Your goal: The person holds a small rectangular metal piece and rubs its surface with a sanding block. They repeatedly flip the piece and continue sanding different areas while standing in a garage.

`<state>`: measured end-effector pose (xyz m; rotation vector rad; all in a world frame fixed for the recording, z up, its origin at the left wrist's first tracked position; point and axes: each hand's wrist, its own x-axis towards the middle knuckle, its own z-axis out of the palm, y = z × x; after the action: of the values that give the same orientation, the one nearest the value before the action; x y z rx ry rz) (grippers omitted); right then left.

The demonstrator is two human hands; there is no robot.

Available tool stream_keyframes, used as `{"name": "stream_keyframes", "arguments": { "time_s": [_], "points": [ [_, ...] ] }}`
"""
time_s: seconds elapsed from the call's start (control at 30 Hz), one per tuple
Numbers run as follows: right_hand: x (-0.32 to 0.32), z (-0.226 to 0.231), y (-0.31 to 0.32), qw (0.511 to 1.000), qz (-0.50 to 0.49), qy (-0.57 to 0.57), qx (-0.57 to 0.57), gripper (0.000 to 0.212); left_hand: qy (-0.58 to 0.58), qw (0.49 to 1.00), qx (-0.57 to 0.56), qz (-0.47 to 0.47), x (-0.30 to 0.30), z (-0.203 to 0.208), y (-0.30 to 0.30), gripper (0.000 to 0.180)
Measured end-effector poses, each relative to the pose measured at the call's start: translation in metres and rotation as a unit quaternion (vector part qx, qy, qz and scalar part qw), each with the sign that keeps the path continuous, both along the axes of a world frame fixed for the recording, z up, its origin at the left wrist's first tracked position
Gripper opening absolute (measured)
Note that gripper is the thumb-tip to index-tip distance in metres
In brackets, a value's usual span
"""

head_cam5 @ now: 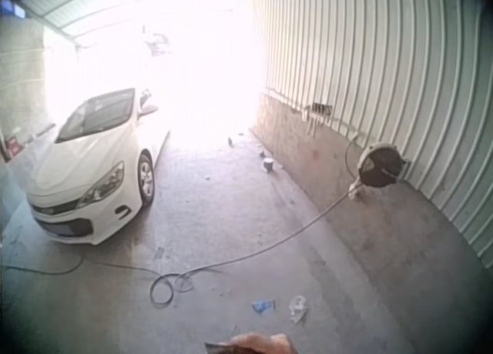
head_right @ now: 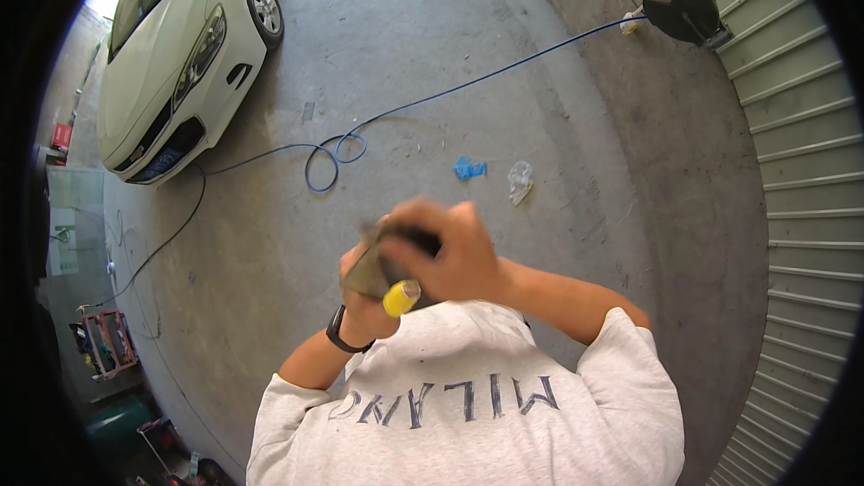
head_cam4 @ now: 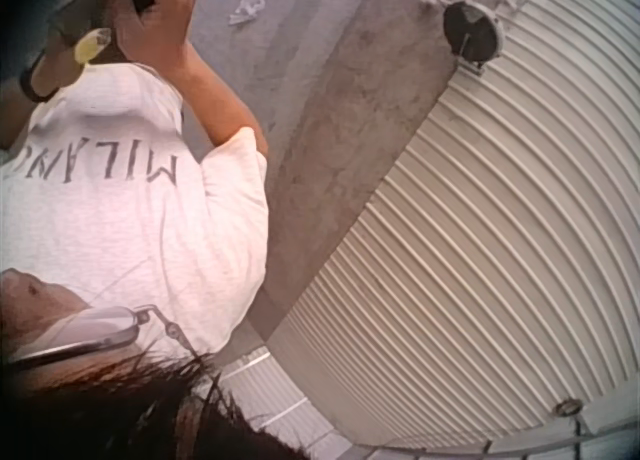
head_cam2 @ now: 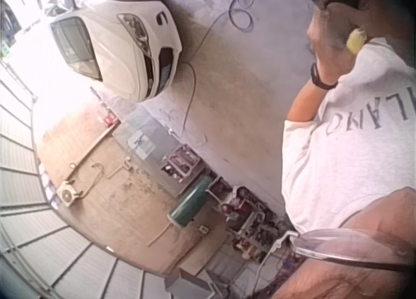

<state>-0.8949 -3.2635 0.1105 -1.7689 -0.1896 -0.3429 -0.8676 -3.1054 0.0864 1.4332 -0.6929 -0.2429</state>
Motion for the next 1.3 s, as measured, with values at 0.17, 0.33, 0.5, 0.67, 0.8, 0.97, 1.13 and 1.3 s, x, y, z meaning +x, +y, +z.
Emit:
{"name": "stream_keyframes", "arguments": {
  "time_s": [0.17, 0.33, 0.5, 0.67, 0.8, 0.97, 1.13, 1.3],
  "points": [
    [0.005, 0.0, 0.002, 0.995, 0.088, -0.039, 0.021, 0.018, 0.05, 0.997, 0.029, -0.045, -0.002, -0.002, 0.005, 0.047],
    [-0.003, -0.009, -0.009, 0.995, 0.093, 0.029, 0.011, 0.02, 0.123, 0.988, 0.015, -0.098, 0.009, -0.005, 0.013, 0.052],
    [-0.007, -0.032, -0.02, 0.958, -0.006, 0.203, 0.202, 0.019, 0.242, 0.944, -0.226, -0.012, 0.015, -0.009, 0.012, 0.075],
    [-0.004, -0.041, -0.019, 0.92, 0.021, 0.264, 0.29, 0.017, 0.171, 0.969, -0.178, 0.031, 0.013, -0.004, 0.007, 0.088],
    [-0.001, -0.027, -0.035, 0.937, -0.039, 0.216, 0.273, 0.019, 0.233, 0.948, -0.175, -0.127, 0.025, 0.004, 0.024, 0.115],
    [0.0, -0.016, -0.035, 0.987, 0.022, 0.151, 0.046, 0.02, 0.476, 0.835, -0.16, -0.225, 0.031, -0.001, 0.037, 0.114],
    [0.005, -0.024, -0.019, 0.987, -0.083, -0.06, -0.12, 0.024, 0.415, 0.889, -0.119, -0.154, 0.003, -0.001, 0.025, 0.089],
    [-0.003, -0.03, -0.008, 0.995, -0.053, -0.065, -0.05, 0.026, 0.218, 0.967, -0.071, -0.113, -0.006, 0.0, 0.005, 0.1]
  ]
}}
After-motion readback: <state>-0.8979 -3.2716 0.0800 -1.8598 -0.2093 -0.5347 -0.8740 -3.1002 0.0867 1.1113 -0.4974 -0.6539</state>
